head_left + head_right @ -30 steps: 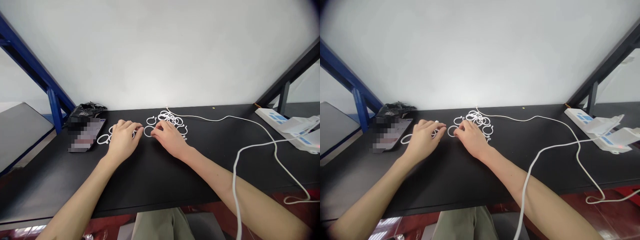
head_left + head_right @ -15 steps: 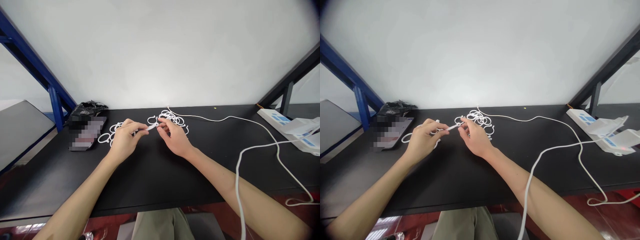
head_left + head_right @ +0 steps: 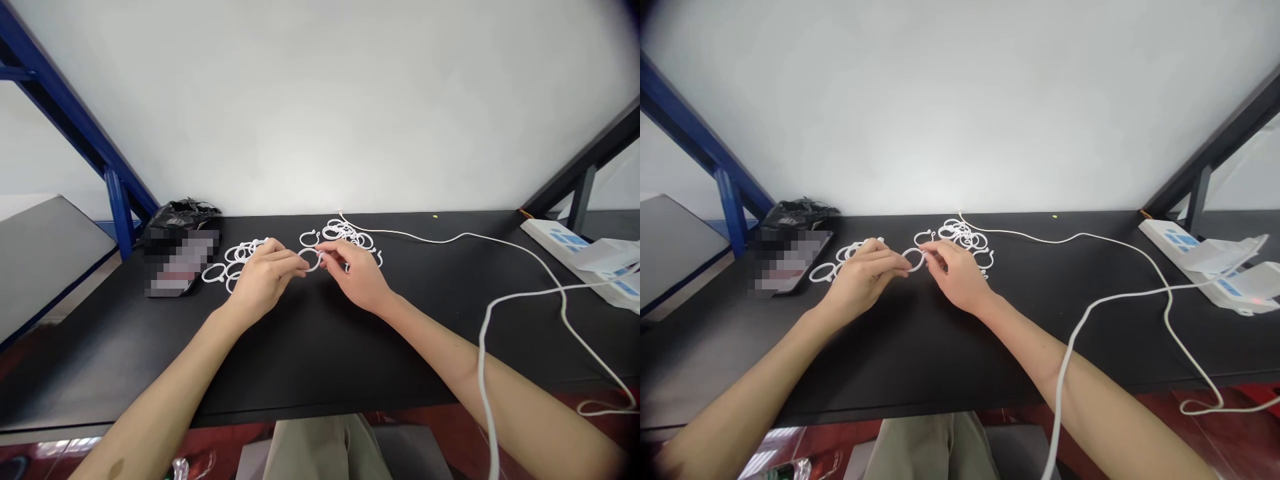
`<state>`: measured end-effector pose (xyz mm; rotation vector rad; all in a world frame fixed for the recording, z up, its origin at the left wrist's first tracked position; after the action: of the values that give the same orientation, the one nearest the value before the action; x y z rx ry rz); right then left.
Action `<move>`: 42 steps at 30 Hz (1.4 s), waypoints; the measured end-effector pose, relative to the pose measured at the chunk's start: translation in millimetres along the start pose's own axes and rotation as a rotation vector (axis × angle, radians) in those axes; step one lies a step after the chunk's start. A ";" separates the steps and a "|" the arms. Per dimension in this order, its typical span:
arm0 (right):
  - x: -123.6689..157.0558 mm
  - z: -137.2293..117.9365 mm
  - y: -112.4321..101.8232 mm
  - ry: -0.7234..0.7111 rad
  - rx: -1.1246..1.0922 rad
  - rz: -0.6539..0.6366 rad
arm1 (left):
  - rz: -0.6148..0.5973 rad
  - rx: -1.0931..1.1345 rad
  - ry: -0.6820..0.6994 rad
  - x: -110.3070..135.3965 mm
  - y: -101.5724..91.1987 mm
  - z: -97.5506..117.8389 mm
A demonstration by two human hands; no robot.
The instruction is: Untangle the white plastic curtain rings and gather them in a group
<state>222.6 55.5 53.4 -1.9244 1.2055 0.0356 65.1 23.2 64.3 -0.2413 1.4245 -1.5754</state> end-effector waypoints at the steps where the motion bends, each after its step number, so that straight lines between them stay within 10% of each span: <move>1: 0.0 0.4 -0.3 0.004 0.010 -0.002 | -0.001 -0.001 -0.001 0.0 0.7 -0.3; 15: 0.4 3.9 -3.1 0.098 0.068 0.021 | 0.008 -0.114 -0.072 -1.2 0.6 -4.0; 22: -10.1 0.9 15.1 0.084 0.585 -0.187 | 0.007 -0.501 -0.457 12.1 -16.5 -40.1; 31: -8.5 8.4 32.4 -0.012 0.683 -0.317 | -0.003 -0.494 -0.440 9.6 -4.5 -35.9; 37: -9.1 6.3 33.3 -0.012 0.759 -0.298 | -0.097 -0.435 -0.393 6.5 5.9 -30.3; 42: -12.4 14.9 42.1 0.056 0.788 -0.394 | -0.257 -0.411 -0.665 21.0 16.9 -50.4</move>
<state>190.1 66.8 22.5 -1.4144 0.6904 -0.6140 27.9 43.3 25.9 -1.1194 1.1860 -1.2021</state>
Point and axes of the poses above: each hand's wrist, its own x-axis away from the middle knuckle, its own y-axis out of the palm, z = x × y, the point moved 6 cm from there along -x, towards the middle knuckle, and after that the axes turned 10 degrees about -z, right-handed, at the moved point
